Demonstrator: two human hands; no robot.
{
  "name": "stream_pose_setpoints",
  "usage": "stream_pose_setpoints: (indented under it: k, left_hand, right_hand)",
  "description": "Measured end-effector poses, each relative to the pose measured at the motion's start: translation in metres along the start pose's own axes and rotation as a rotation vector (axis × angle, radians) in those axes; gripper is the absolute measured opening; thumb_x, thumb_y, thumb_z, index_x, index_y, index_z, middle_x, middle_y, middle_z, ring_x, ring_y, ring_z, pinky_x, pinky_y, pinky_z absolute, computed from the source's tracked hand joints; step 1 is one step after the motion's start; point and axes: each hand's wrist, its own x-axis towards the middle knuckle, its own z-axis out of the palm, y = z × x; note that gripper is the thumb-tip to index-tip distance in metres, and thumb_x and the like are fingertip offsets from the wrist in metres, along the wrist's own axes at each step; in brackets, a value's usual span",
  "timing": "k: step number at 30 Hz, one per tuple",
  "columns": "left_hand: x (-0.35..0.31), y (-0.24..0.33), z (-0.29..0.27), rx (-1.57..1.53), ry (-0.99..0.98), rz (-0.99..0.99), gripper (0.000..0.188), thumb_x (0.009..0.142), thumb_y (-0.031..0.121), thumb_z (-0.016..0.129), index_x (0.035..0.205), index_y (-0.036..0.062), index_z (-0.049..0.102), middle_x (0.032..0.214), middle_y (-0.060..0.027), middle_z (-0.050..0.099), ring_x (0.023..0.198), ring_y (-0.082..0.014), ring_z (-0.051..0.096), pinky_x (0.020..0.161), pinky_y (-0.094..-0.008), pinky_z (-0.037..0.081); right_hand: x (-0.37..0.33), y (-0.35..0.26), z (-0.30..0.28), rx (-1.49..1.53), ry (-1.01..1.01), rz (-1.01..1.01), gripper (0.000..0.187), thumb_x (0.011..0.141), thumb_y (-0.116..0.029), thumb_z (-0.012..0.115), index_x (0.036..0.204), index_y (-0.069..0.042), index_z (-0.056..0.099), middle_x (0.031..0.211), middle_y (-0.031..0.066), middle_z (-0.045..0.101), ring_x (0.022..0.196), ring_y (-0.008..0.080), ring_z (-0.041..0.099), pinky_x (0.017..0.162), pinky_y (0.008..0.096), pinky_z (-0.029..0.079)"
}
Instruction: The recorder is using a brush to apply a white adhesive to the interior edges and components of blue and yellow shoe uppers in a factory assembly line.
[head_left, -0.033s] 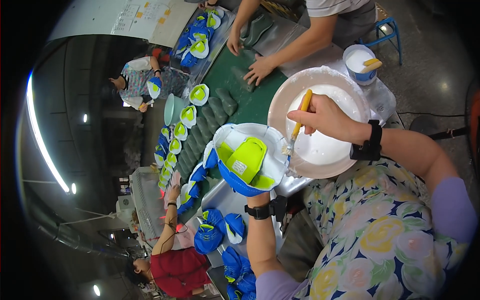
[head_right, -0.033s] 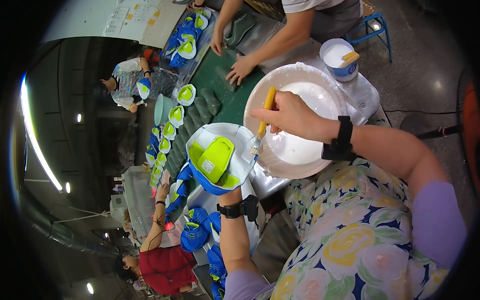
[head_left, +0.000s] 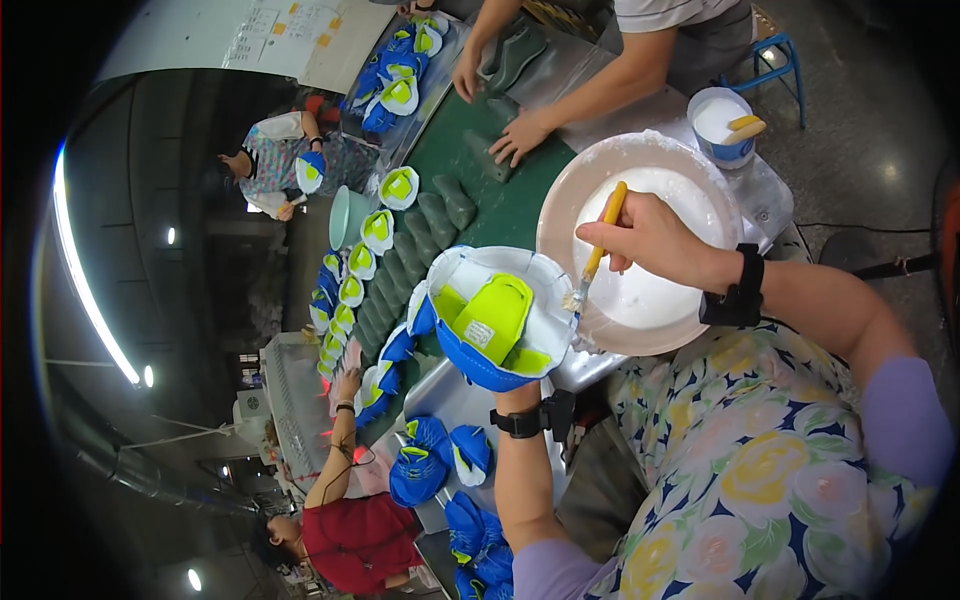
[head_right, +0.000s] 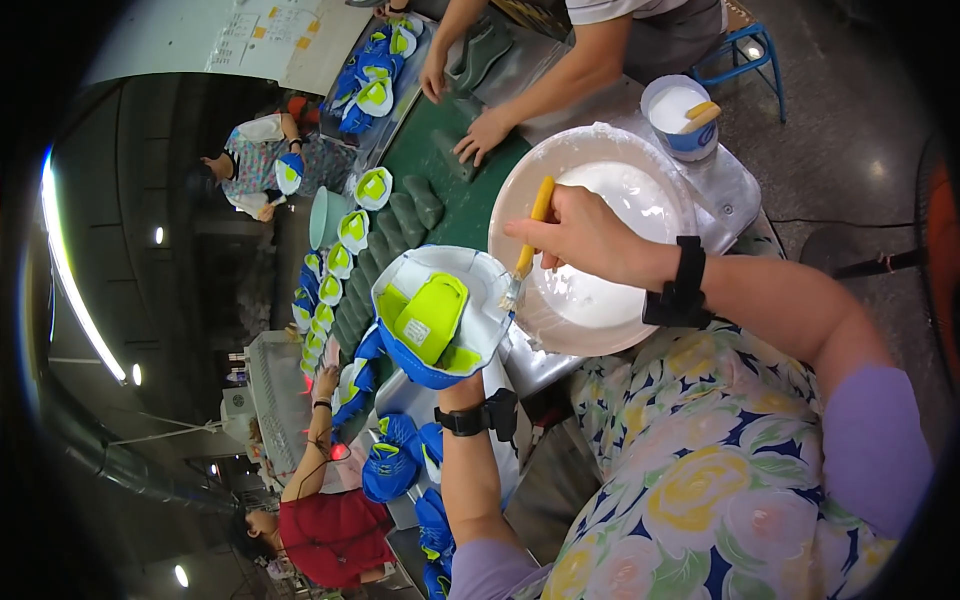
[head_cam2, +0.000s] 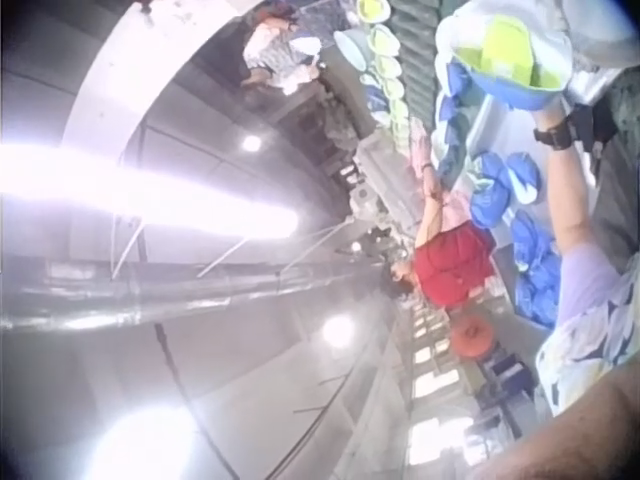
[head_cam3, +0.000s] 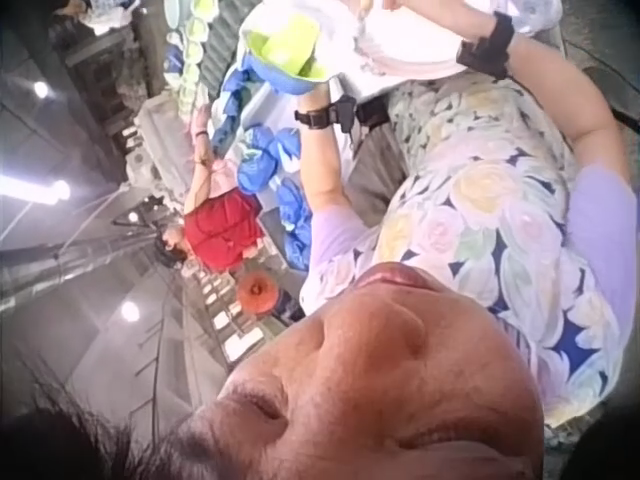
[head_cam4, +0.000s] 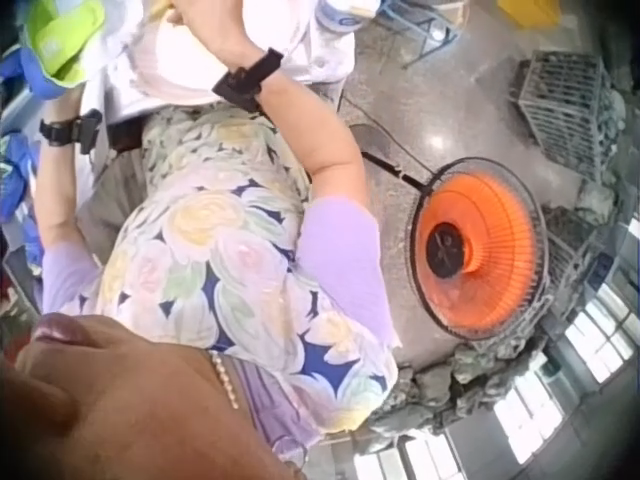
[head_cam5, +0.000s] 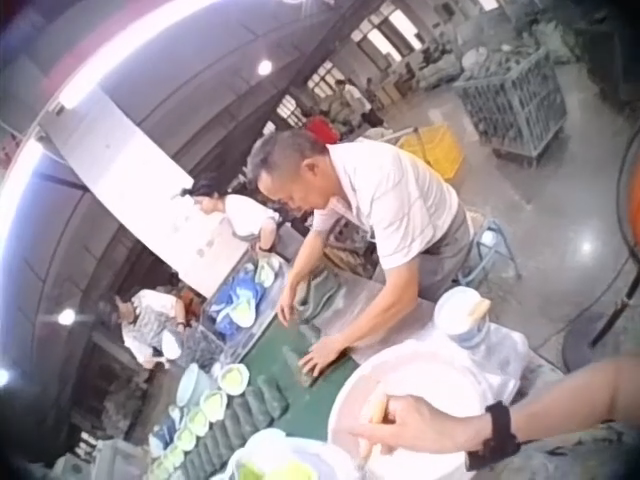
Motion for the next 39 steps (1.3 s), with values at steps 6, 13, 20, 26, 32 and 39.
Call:
stream_pose_setpoints:
  k: [6,13,20,26,32,39]
  left_hand:
    - [-0.005,-0.008,0.003,-0.036,0.022,-0.036,0.045,0.098,0.016,0.058,0.141,0.0078,0.047,0.124,-0.0112,0.063,0.108,-0.0237,0.065,0.091,-0.0372,0.056]
    - [-0.009,-0.016,0.006,-0.088,0.042,-0.061,0.045,0.098,0.016,0.058,0.14,0.0079,0.047,0.124,-0.0111,0.063,0.107,-0.0237,0.065,0.09,-0.0372,0.056]
    - [-0.017,-0.019,0.005,-0.136,0.085,-0.066,0.045,0.098,0.017,0.058,0.14,0.0081,0.047,0.124,-0.011,0.063,0.107,-0.0237,0.065,0.089,-0.0371,0.056]
    - [-0.005,-0.017,0.022,-0.168,0.06,-0.071,0.044,0.098,0.018,0.058,0.14,0.0083,0.048,0.124,-0.0109,0.063,0.107,-0.0236,0.065,0.089,-0.0371,0.056]
    - [0.013,-0.011,0.036,-0.183,0.021,-0.081,0.044,0.098,0.018,0.059,0.139,0.0084,0.048,0.123,-0.0108,0.063,0.107,-0.0236,0.066,0.088,-0.037,0.057]
    - [0.011,-0.019,0.037,-0.239,0.043,-0.102,0.044,0.098,0.019,0.059,0.139,0.0086,0.048,0.123,-0.0107,0.064,0.106,-0.0236,0.066,0.087,-0.037,0.057]
  right_hand:
    - [-0.01,0.004,0.013,0.09,-0.012,0.049,0.036,0.093,-0.03,0.069,0.095,0.005,0.06,0.078,0.01,0.068,0.06,0.0107,0.064,0.055,0.0238,0.052]
    - [-0.023,-0.004,0.028,0.038,-0.062,-0.051,0.031,0.091,-0.025,0.072,0.093,0.004,0.061,0.077,0.0088,0.068,0.062,0.011,0.064,0.057,0.0247,0.05]
    - [-0.012,-0.018,-0.005,-0.249,-0.101,-0.607,0.019,0.088,-0.015,0.075,0.098,-0.004,0.063,0.088,0.007,0.068,0.083,0.0174,0.067,0.072,0.0291,0.051]
    - [-0.018,-0.036,0.018,-0.139,-0.426,-1.098,0.023,0.087,-0.015,0.076,0.103,-0.005,0.063,0.097,0.0091,0.066,0.088,0.0275,0.067,0.077,0.0353,0.055]
    - [0.003,-0.028,0.025,-0.443,-0.415,-1.176,0.021,0.092,-0.025,0.067,0.097,-0.005,0.061,0.097,0.009,0.066,0.088,0.0281,0.067,0.077,0.0361,0.055]
    - [0.024,-0.023,-0.008,-0.53,-0.322,-0.698,0.024,0.088,-0.023,0.07,0.088,-0.002,0.057,0.077,0.0153,0.066,0.071,0.034,0.067,0.063,0.039,0.053]
